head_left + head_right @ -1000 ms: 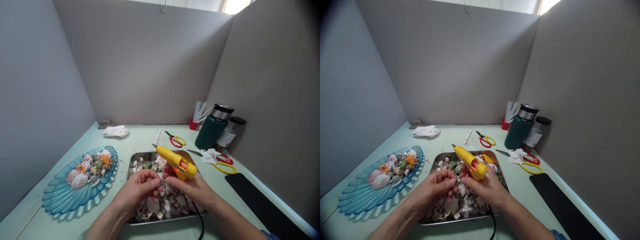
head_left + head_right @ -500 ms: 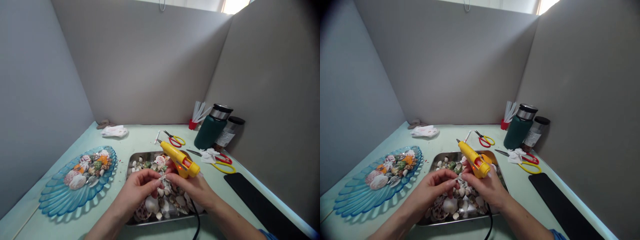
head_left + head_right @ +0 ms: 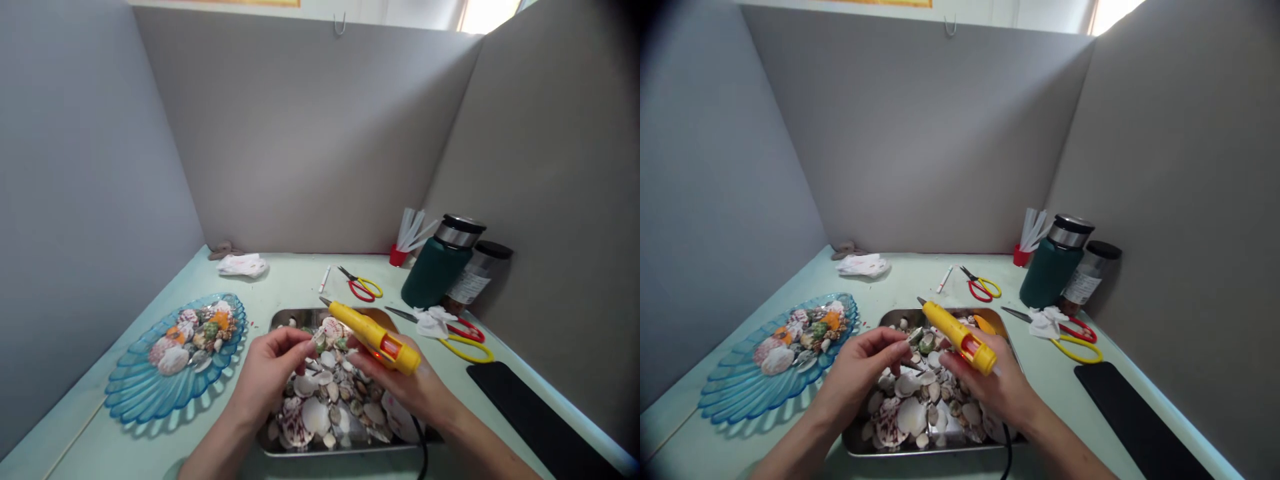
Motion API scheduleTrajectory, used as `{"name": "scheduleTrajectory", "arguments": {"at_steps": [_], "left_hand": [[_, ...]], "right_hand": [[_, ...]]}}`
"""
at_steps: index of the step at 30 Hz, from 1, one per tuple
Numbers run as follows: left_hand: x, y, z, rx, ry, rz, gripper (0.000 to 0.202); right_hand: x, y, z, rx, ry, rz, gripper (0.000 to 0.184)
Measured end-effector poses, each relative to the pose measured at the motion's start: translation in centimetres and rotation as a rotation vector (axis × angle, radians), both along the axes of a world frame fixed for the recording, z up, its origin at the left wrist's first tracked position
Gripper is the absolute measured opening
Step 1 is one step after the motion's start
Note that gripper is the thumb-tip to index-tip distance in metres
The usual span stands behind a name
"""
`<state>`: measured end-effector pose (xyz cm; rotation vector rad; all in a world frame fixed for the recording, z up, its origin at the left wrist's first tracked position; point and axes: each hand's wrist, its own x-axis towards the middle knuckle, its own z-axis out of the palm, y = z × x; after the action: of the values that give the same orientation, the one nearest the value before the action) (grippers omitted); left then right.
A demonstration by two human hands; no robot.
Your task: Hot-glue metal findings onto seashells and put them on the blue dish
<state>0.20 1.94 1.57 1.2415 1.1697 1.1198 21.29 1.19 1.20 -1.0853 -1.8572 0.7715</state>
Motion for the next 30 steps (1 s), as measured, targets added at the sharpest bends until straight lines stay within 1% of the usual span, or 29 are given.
{"name": "scheduleTrajectory", "arguments": {"at_steps": [5, 8, 12, 21, 30], "left_hand": [[-0.58, 0.62, -0.46, 0.036, -0.011, 0.06, 0.013], [-0.76, 0.74, -0.41, 0.039, -0.003, 0.09, 0.014], [-0.76, 0.76, -0.25, 0.04, -0.021, 0.096, 0.016], [-0.87, 0.55, -0.56, 0.013, -0.116, 0.076, 0.016], [-0.83, 0.88, -0.77, 0.023, -0.133, 0.088, 0.017]], "right_hand": [[0.13, 0.31, -0.11, 0.08, -0.14, 0.04, 0.013], [-0.01, 0.19, -0.08, 0.105, -0.195, 0.075, 0.012], [-0.08, -0.02, -0.13, 0.12, -0.259, 0.121, 0.008], [-0.29, 0.22, -0.36, 0.217, -0.254, 0.195, 0.016], [-0.45, 0.33, -0.74, 0.298, -0.306, 0.191, 0.011]]}}
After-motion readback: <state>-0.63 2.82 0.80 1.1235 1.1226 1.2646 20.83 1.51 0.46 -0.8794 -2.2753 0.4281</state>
